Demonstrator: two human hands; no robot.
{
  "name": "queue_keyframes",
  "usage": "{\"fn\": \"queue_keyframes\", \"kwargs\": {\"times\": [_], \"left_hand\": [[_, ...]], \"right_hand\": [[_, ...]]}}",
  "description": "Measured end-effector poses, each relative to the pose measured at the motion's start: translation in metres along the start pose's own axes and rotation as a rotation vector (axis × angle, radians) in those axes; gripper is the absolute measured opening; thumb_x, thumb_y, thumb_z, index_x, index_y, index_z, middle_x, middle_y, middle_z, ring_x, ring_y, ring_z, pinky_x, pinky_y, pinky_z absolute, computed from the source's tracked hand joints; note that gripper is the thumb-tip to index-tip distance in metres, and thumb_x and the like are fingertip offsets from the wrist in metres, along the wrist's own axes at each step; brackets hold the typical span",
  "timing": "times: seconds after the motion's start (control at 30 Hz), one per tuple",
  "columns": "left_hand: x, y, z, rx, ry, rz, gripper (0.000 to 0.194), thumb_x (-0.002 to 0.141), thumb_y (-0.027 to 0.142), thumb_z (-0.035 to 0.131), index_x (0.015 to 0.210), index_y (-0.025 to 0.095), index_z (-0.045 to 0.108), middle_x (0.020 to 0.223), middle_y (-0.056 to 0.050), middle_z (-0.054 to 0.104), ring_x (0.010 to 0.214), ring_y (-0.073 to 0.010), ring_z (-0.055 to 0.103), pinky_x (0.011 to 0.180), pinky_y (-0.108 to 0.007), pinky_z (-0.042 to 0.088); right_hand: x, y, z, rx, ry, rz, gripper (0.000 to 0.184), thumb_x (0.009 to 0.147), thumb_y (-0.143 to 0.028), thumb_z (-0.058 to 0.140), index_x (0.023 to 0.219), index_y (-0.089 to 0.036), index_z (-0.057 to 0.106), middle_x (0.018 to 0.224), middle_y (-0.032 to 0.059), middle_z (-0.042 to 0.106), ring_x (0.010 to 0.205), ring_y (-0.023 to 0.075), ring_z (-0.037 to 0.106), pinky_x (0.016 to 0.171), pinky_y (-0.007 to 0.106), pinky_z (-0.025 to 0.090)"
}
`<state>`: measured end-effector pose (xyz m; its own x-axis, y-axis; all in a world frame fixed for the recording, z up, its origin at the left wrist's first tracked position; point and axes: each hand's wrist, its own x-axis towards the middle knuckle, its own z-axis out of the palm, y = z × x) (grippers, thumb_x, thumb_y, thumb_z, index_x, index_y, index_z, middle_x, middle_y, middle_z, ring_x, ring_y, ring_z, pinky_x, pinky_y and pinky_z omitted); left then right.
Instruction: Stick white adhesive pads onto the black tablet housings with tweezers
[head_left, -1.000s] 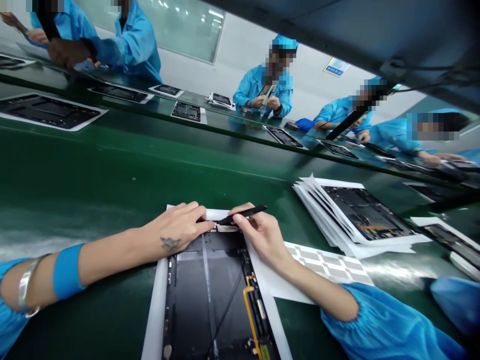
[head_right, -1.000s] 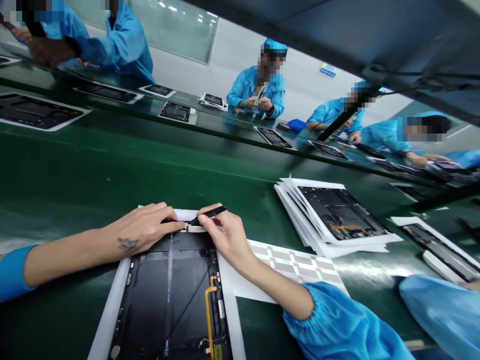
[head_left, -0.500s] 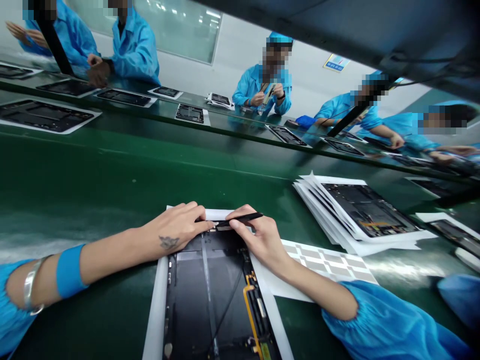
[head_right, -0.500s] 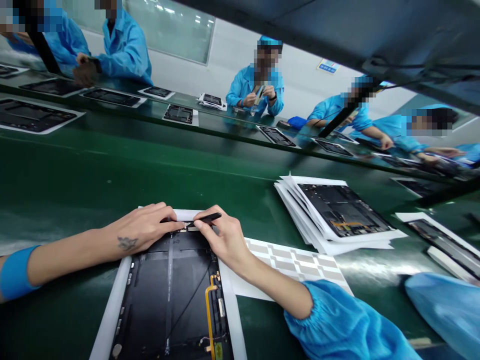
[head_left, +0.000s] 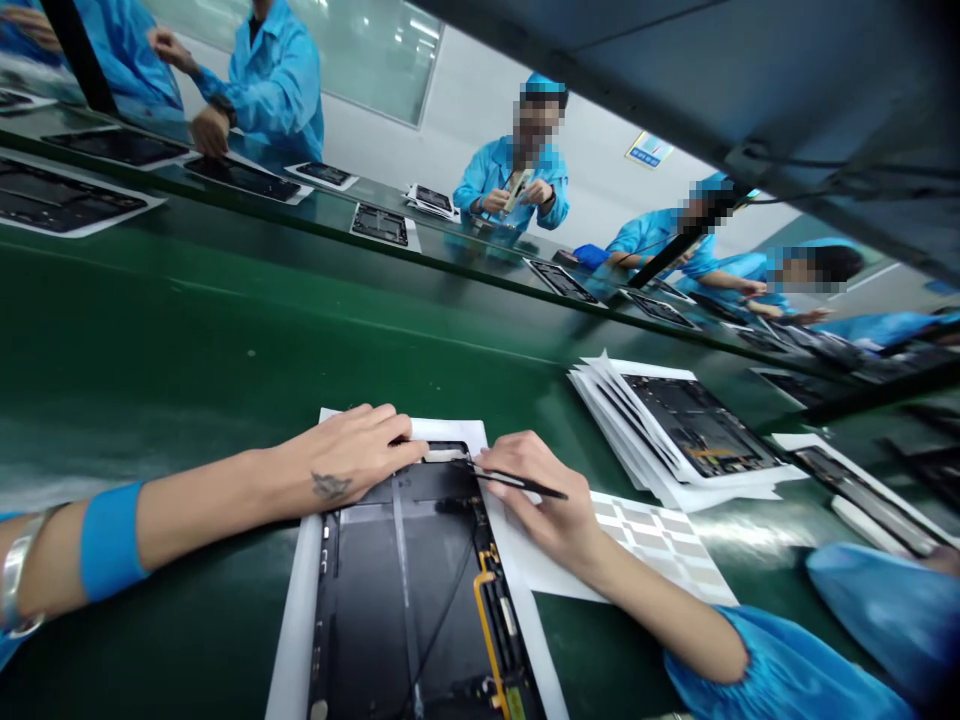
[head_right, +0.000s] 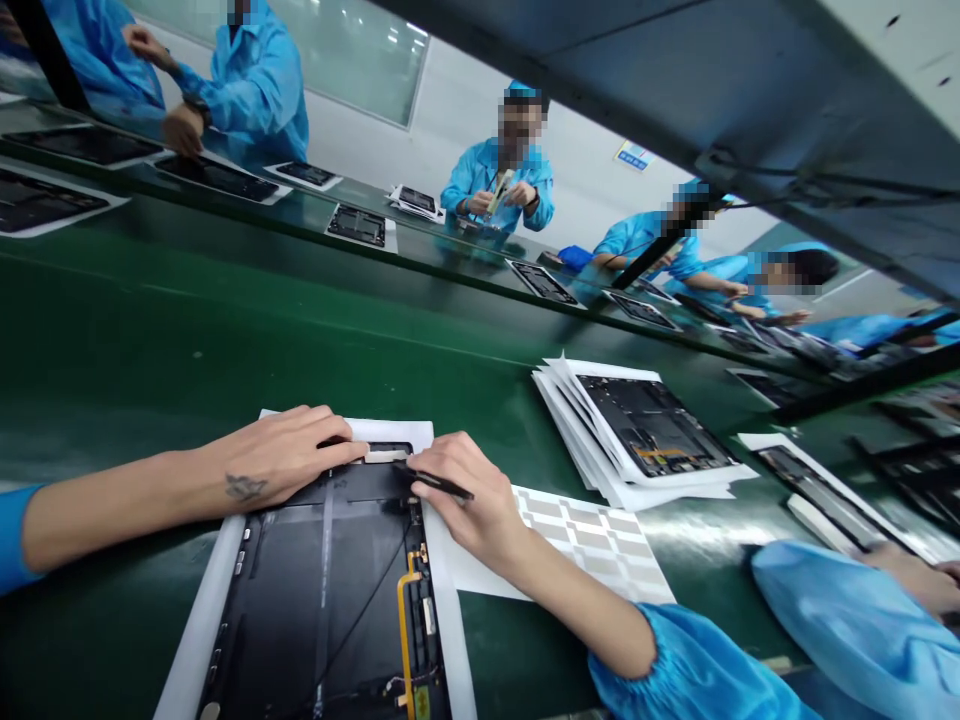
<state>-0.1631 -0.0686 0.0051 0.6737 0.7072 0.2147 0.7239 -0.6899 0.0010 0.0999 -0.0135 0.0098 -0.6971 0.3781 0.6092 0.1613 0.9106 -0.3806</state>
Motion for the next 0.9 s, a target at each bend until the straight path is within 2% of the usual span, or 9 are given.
{"fn": "queue_keyframes", "kwargs": {"times": [0.17, 0.37, 0.5, 0.63, 0.67, 0.73, 0.83, 0.9], "left_hand": [[0.001, 0.001, 0.001, 0.006, 0.000, -0.006, 0.030, 0.093, 0.004, 0.045, 0.116, 0.018, 0.060, 0.103, -0.007, 0.061, 0.085, -0.0206, 0.052, 0.069, -0.031, 0.038], [0.003, 0.002, 0.000, 0.013, -0.023, -0.015, 0.030, 0.095, 0.006, 0.044, 0.117, 0.018, 0.060, 0.106, -0.008, 0.061, 0.086, -0.0211, 0.052, 0.071, -0.032, 0.040], [0.002, 0.001, -0.001, 0.037, -0.030, -0.009, 0.030, 0.095, 0.006, 0.044, 0.119, 0.017, 0.060, 0.105, -0.008, 0.061, 0.086, -0.0209, 0.052, 0.071, -0.032, 0.040], [-0.001, -0.001, 0.004, 0.059, 0.039, 0.044, 0.031, 0.099, 0.011, 0.041, 0.125, 0.019, 0.056, 0.102, -0.008, 0.059, 0.082, -0.0198, 0.052, 0.068, -0.031, 0.038], [-0.001, -0.001, 0.005, 0.066, 0.054, 0.052, 0.031, 0.100, 0.012, 0.041, 0.126, 0.020, 0.055, 0.102, -0.008, 0.059, 0.081, -0.0197, 0.052, 0.067, -0.030, 0.037], [-0.002, -0.002, 0.008, 0.078, 0.071, 0.059, 0.031, 0.100, 0.012, 0.040, 0.127, 0.020, 0.054, 0.101, -0.007, 0.058, 0.081, -0.0196, 0.051, 0.067, -0.030, 0.036], [-0.003, -0.002, 0.009, 0.089, 0.069, 0.061, 0.033, 0.099, 0.010, 0.041, 0.128, 0.021, 0.053, 0.101, -0.007, 0.058, 0.081, -0.0200, 0.050, 0.068, -0.031, 0.036], [-0.003, -0.002, 0.008, 0.099, 0.050, 0.056, 0.036, 0.098, 0.009, 0.040, 0.130, 0.021, 0.052, 0.100, -0.007, 0.057, 0.081, -0.0203, 0.050, 0.069, -0.031, 0.036]], "right_hand": [[-0.004, -0.002, -0.001, -0.117, -0.078, -0.089, 0.022, 0.096, -0.020, 0.055, 0.115, -0.023, 0.067, 0.088, 0.0069, 0.074, 0.085, 0.0227, 0.067, 0.075, 0.038, 0.057], [-0.003, -0.002, 0.000, -0.149, -0.075, -0.163, 0.025, 0.094, -0.013, 0.057, 0.115, -0.021, 0.065, 0.086, 0.0070, 0.074, 0.085, 0.0224, 0.068, 0.078, 0.037, 0.059], [-0.004, -0.002, 0.000, -0.152, -0.084, -0.149, 0.025, 0.094, -0.014, 0.056, 0.115, -0.022, 0.066, 0.086, 0.0065, 0.074, 0.085, 0.0222, 0.068, 0.077, 0.037, 0.059], [-0.006, -0.001, 0.000, -0.094, -0.061, -0.101, 0.021, 0.094, -0.017, 0.057, 0.110, -0.022, 0.068, 0.085, 0.0066, 0.074, 0.084, 0.0223, 0.068, 0.077, 0.037, 0.058], [-0.006, 0.000, 0.000, -0.063, -0.028, -0.049, 0.018, 0.094, -0.019, 0.057, 0.107, -0.022, 0.069, 0.085, 0.0066, 0.074, 0.083, 0.0222, 0.068, 0.077, 0.037, 0.058], [-0.005, 0.002, -0.001, 0.000, 0.057, 0.155, 0.015, 0.095, -0.026, 0.057, 0.098, -0.022, 0.071, 0.084, 0.0068, 0.073, 0.080, 0.0220, 0.068, 0.074, 0.036, 0.057], [0.001, 0.007, 0.000, 0.150, 0.158, 0.576, 0.027, 0.093, -0.044, 0.059, 0.085, -0.021, 0.071, 0.085, 0.0069, 0.071, 0.078, 0.0213, 0.068, 0.069, 0.033, 0.057], [0.005, 0.012, 0.002, 0.309, 0.186, 0.775, 0.036, 0.087, -0.054, 0.064, 0.080, -0.018, 0.070, 0.083, 0.0065, 0.070, 0.075, 0.0203, 0.068, 0.071, 0.033, 0.058]]}}
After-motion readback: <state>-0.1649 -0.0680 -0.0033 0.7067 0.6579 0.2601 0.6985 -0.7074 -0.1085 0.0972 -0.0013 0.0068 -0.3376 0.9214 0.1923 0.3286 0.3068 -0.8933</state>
